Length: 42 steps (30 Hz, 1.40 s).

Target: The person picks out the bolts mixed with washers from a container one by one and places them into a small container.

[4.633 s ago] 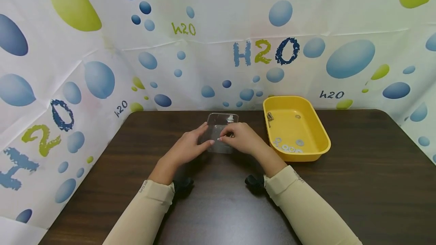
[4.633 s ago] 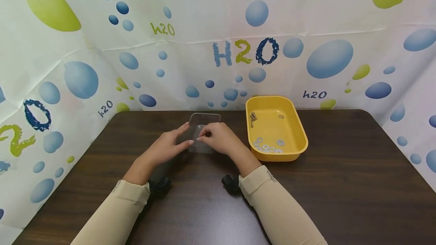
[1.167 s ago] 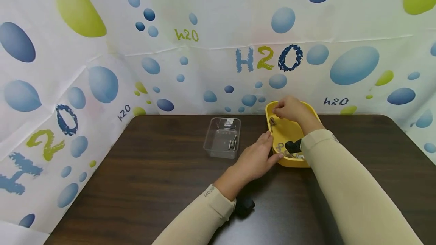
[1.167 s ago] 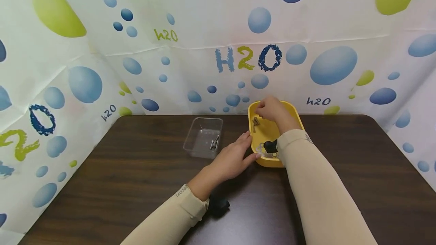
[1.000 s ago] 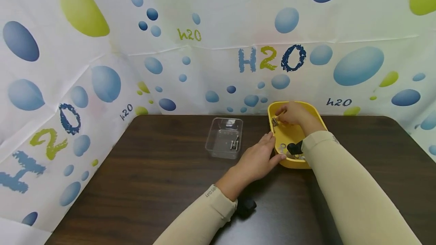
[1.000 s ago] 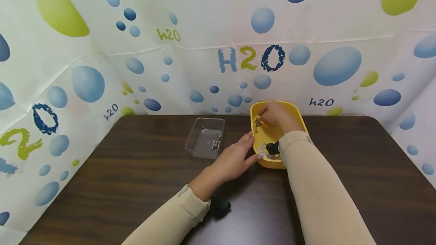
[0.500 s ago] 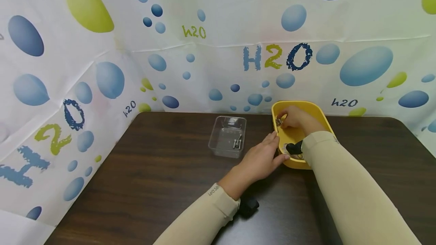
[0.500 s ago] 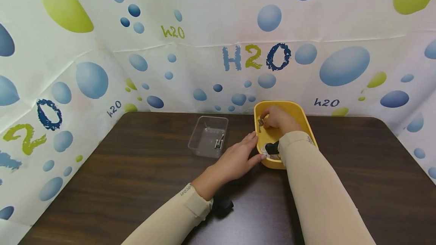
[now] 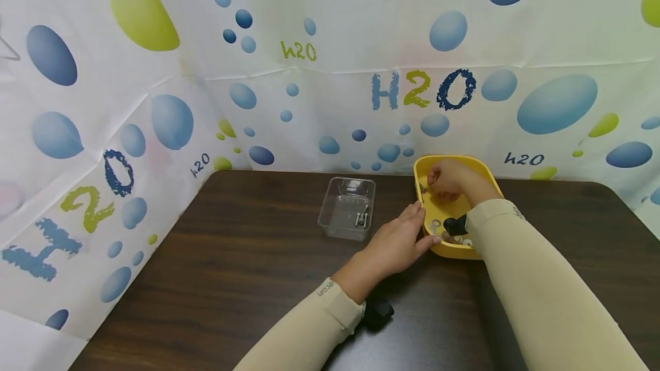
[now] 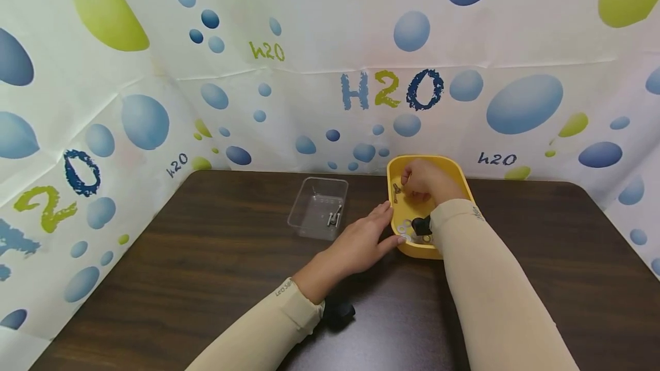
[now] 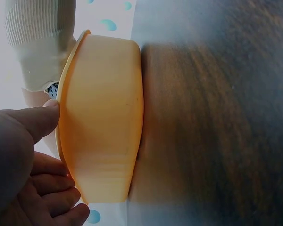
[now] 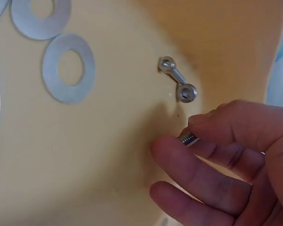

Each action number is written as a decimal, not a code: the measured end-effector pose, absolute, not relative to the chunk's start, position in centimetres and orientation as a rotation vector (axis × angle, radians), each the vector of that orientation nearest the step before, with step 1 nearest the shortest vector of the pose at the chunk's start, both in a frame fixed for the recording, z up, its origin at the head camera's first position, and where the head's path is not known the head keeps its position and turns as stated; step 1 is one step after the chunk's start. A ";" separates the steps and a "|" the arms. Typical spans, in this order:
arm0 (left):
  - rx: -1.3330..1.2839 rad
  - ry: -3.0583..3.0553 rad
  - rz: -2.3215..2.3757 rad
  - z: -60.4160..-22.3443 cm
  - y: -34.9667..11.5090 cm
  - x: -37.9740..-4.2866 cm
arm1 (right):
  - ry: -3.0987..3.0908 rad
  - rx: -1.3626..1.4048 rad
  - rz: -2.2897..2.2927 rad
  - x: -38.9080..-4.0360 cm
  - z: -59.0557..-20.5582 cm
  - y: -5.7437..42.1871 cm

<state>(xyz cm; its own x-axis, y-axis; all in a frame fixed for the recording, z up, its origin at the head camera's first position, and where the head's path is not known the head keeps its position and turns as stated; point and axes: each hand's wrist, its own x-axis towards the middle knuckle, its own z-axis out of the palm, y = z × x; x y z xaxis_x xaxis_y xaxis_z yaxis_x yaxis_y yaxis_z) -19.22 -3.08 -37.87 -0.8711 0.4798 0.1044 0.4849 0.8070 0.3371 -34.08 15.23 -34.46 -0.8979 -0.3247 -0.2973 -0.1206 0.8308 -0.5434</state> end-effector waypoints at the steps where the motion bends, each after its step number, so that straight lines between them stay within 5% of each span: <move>1: -0.796 -2.973 -0.561 -37.9 -3.1 -19.2 | 2.624 -0.322 -0.757 -34.0 -34.4 15.3; 13: -0.794 -2.982 -0.599 -38.1 -3.3 -19.3 | 2.723 -0.394 -0.827 -33.6 -32.9 15.1; 42: -0.922 -2.927 -0.668 -38.2 -4.3 -19.6 | 2.838 -0.238 -1.144 -26.6 -32.0 15.5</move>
<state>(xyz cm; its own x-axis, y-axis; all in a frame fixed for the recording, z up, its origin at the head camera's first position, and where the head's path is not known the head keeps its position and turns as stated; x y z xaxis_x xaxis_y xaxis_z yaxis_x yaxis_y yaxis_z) -19.56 -4.27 -38.18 -0.8278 0.5469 0.1256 0.5472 0.7373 0.3961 -26.64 15.51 -31.98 -0.9854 -0.1701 -0.0096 -0.1159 0.7107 -0.6939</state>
